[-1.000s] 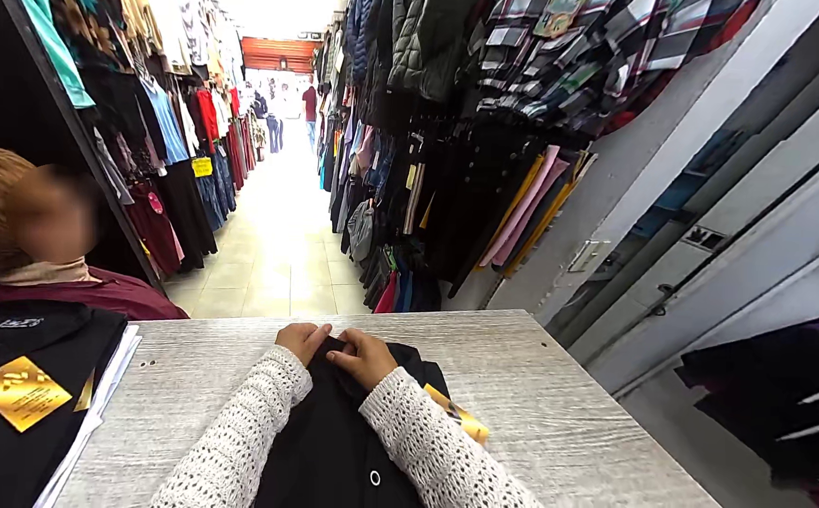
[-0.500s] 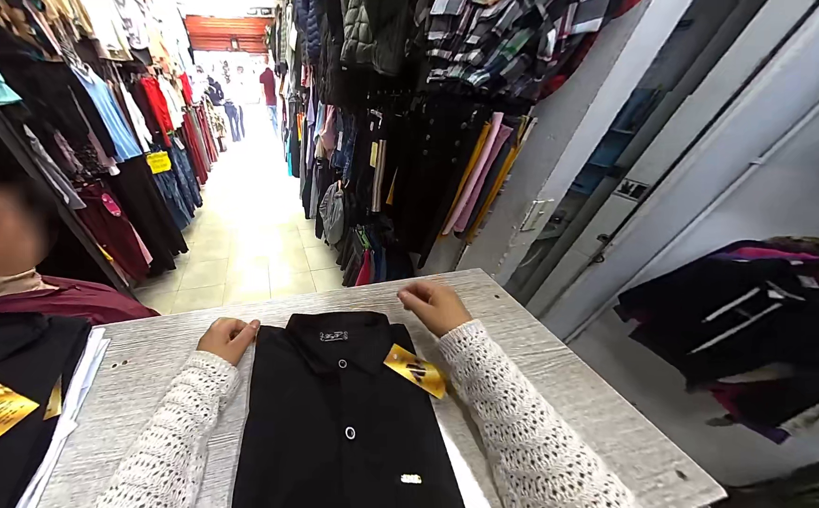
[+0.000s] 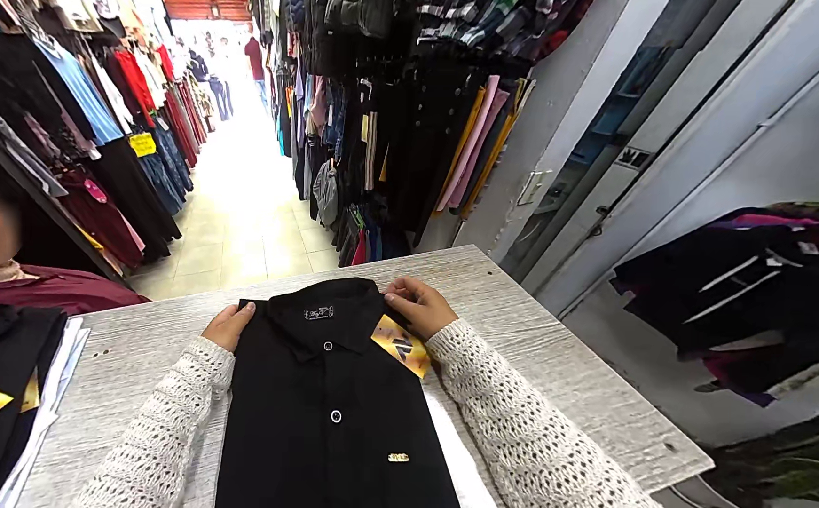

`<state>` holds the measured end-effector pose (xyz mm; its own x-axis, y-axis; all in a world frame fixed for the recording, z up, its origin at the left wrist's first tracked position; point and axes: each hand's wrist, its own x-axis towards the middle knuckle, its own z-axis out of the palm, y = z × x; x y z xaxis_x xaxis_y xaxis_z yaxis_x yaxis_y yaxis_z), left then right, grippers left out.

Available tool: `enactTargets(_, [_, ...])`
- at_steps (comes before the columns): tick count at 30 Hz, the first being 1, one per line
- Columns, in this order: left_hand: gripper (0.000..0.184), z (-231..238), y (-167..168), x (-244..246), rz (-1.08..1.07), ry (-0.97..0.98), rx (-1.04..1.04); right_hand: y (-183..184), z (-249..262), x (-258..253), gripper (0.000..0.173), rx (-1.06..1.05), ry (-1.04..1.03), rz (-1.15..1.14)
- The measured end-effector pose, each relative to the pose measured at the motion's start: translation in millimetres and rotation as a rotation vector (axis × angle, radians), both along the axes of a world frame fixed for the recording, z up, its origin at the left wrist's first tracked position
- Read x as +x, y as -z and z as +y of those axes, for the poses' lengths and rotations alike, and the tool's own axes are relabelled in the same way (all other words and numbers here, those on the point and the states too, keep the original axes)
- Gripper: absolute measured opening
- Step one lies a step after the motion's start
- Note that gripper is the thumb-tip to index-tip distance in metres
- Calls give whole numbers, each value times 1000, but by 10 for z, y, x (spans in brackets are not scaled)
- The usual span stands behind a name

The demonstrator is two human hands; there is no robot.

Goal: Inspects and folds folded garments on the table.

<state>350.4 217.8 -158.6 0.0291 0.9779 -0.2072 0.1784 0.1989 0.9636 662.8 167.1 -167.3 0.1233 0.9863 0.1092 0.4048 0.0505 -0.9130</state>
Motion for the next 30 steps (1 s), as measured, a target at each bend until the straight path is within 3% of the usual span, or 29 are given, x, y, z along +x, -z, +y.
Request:
enactTargets(5, [22,136,217,-109,-199,139,-87,-54,-38,-82,29,-230,2,423])
enactTargets(7, [18,93,187,-99,-239,147,-86,-66,-69,-86,22,-242,-26,616])
enactTargets(11, [15,-49,76,-63,-331,174,-8,-51,-158,-20,27,-234,-239,841])
enactTargets(13, [13,4,121,-82,-377,268,3,-47,-181,-51,16,-249,-288,782])
enactTargets(16, [12,10,82,4,-261,229,15,-126,-201,-188,12,-263,-153,639])
enactTargets(18, [27,-4,60,26,-97,178,82,-108,-217,-206,15,-185,-127,527])
enactTargets(21, [56,-228,16,-85,59,262,400,-80,-455,-103,24,73,-284,275])
enactTargets(23, [43,-409,83,-286,-53,572,760,-18,-746,-52,27,321,-560,123])
enactTargets(25, [36,-630,77,-423,-58,892,987,30,-1027,-69,29,491,-774,-45])
enactTargets(30, [17,-1014,438,-478,24,1025,1250,379,-1484,-144,29,558,-758,-350])
